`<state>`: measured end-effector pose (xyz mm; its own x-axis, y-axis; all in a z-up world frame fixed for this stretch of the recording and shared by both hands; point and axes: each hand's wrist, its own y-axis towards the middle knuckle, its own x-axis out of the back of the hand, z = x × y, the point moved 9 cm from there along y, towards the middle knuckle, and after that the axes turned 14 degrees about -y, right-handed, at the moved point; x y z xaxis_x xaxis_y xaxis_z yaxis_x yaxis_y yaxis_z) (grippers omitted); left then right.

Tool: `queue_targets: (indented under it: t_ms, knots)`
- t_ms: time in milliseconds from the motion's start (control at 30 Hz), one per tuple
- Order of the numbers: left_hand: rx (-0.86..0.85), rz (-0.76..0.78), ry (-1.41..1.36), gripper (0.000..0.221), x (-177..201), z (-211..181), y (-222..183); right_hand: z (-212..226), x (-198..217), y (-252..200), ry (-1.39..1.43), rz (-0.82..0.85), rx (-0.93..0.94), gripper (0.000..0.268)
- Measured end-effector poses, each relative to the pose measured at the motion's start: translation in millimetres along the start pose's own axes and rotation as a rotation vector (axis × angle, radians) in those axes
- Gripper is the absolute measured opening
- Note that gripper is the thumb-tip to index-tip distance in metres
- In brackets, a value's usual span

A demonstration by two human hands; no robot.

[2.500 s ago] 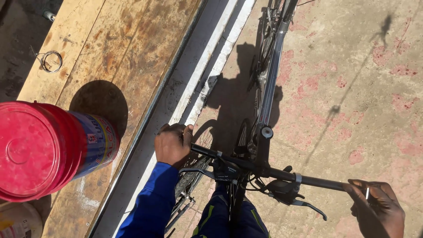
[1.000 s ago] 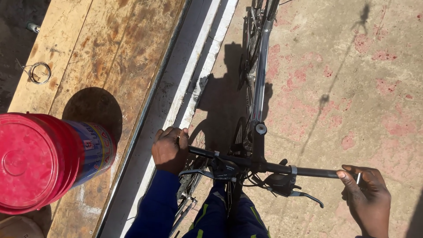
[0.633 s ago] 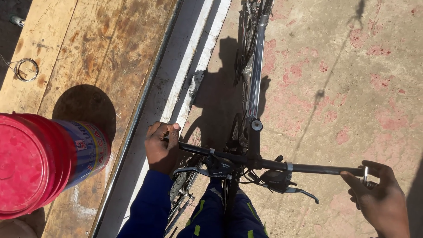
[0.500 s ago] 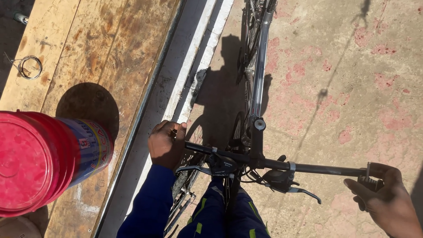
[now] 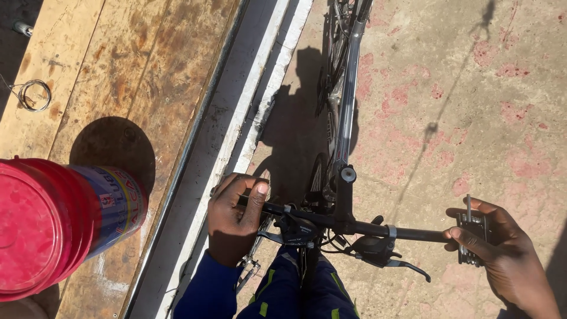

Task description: Using a bicycle multi-tool to tighten bolts on the handlebar and stem of a bicycle.

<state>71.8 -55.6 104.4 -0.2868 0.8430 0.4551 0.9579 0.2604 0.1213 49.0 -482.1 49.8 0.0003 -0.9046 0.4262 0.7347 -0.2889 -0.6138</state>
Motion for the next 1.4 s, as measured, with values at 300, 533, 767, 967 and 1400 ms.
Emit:
queue_targets:
  t_ms: [300,533,767,967,1400]
  knots:
    - [-0.011,0.541,0.296,0.035,-92.4,10.1,-29.6,-5.2,-17.4,16.8,0.094,-0.039,0.102,0.03]
    - [-0.054,0.557,0.172,0.023,-96.3,0.2,-21.3,-2.6,-15.4,13.8,0.086,-0.097,0.159,0.025]
    - [-0.388,0.306,0.035,0.013,-71.3,-37.5,-24.9,-9.3,-12.6,9.2,0.022,-0.166,0.163,0.029]
    - [-0.416,0.285,0.09,0.017,-64.9,-34.3,-25.7,-3.5,-16.1,-4.1,0.051,-0.266,0.301,0.023]
    - [-0.105,0.558,0.245,0.03,-99.3,5.7,-35.1,-42.2,0.3,1.9,-0.422,-0.394,0.154,0.013]
